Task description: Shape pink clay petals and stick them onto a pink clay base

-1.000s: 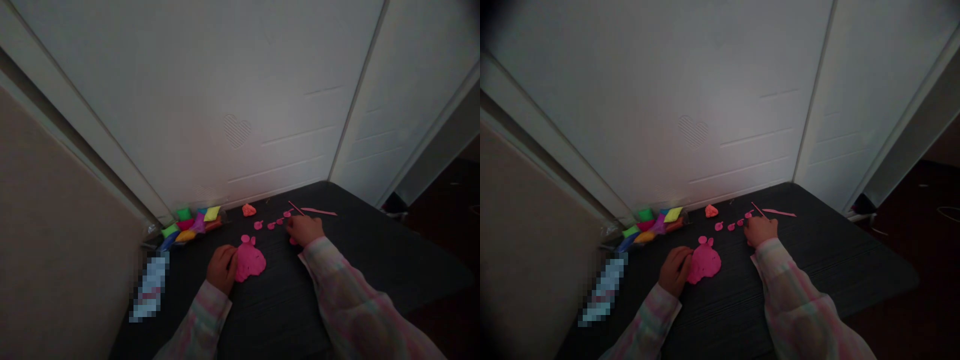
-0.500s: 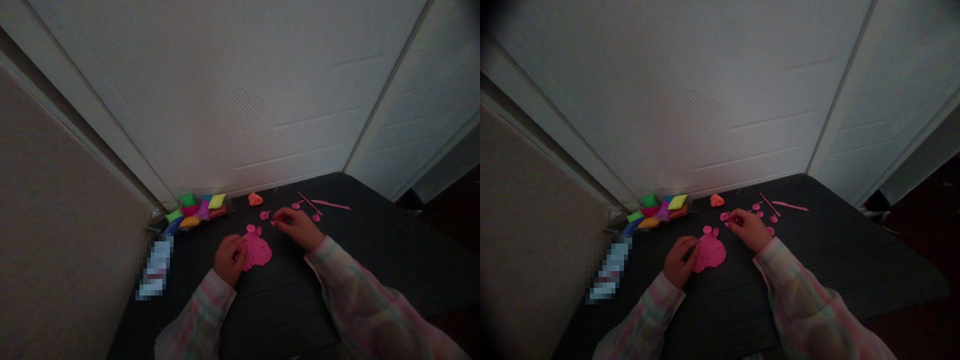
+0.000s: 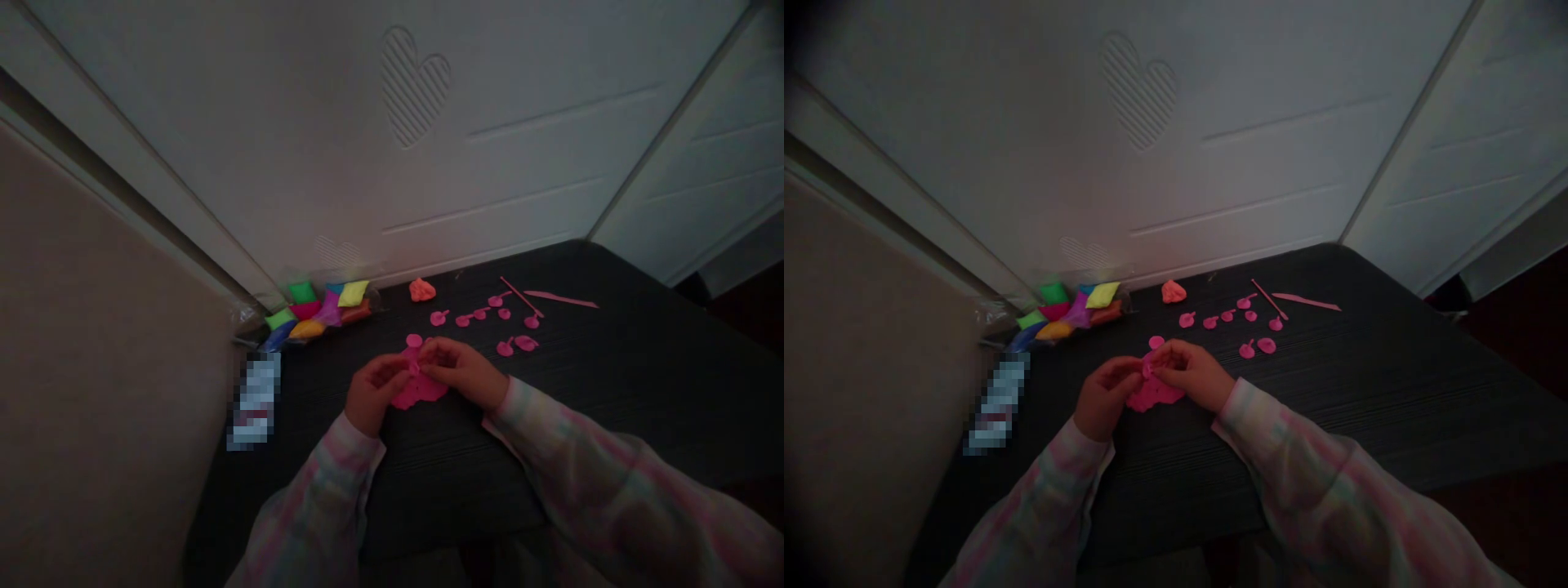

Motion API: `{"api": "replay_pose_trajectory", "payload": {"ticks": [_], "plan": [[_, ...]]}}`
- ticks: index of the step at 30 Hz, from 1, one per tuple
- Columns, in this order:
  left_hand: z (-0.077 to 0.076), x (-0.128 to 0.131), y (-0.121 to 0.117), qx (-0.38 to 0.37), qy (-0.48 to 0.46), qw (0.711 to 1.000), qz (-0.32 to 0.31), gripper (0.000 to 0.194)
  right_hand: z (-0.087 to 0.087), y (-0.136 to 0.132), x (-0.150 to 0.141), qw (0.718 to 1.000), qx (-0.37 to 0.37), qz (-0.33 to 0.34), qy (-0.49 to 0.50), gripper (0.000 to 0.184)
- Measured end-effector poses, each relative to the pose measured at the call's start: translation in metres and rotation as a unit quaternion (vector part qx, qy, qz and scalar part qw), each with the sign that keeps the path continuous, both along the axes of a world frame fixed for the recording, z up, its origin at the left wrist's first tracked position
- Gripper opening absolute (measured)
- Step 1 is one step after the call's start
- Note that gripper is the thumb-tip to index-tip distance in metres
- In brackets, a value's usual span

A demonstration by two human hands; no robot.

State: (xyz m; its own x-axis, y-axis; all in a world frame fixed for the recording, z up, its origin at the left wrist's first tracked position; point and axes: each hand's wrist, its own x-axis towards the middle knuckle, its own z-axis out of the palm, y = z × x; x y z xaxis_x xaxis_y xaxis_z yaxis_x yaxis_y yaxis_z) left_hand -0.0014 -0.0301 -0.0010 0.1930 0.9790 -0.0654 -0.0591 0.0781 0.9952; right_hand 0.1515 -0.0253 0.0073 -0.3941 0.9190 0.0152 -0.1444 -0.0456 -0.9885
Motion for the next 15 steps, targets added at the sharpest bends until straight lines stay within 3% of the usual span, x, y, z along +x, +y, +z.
{"api": "replay_pose_trajectory", "payload": {"ticks": [3, 5, 7, 10, 12, 15], "plan": [[-0.001, 0.002, 0.001, -0.01, -0.018, 1.0, 0.017, 0.022, -0.002, 0.0, 0.0, 0.998, 0.043, -0.005, -0.053, 0.017], [0.0, 0.003, 0.001, -0.005, 0.0, 0.999, 0.032, 0.023, -0.002, -0.002, 0.001, 0.984, 0.101, -0.034, -0.143, 0.018], [0.002, 0.003, 0.003, 0.015, 0.045, 0.998, 0.051, 0.023, -0.001, -0.005, 0.001, 0.945, 0.171, -0.059, -0.272, 0.012], [0.003, 0.005, 0.01, 0.06, 0.126, 0.987, 0.075, 0.022, 0.001, -0.012, 0.0, 0.872, 0.26, -0.011, -0.416, 0.011], [0.002, 0.008, 0.016, 0.08, 0.156, 0.982, 0.073, 0.021, 0.002, -0.015, -0.002, 0.837, 0.303, 0.035, -0.455, 0.015], [-0.002, 0.014, 0.024, 0.095, 0.168, 0.979, 0.067, 0.023, 0.003, -0.018, -0.004, 0.809, 0.334, 0.073, -0.478, 0.019]]}}
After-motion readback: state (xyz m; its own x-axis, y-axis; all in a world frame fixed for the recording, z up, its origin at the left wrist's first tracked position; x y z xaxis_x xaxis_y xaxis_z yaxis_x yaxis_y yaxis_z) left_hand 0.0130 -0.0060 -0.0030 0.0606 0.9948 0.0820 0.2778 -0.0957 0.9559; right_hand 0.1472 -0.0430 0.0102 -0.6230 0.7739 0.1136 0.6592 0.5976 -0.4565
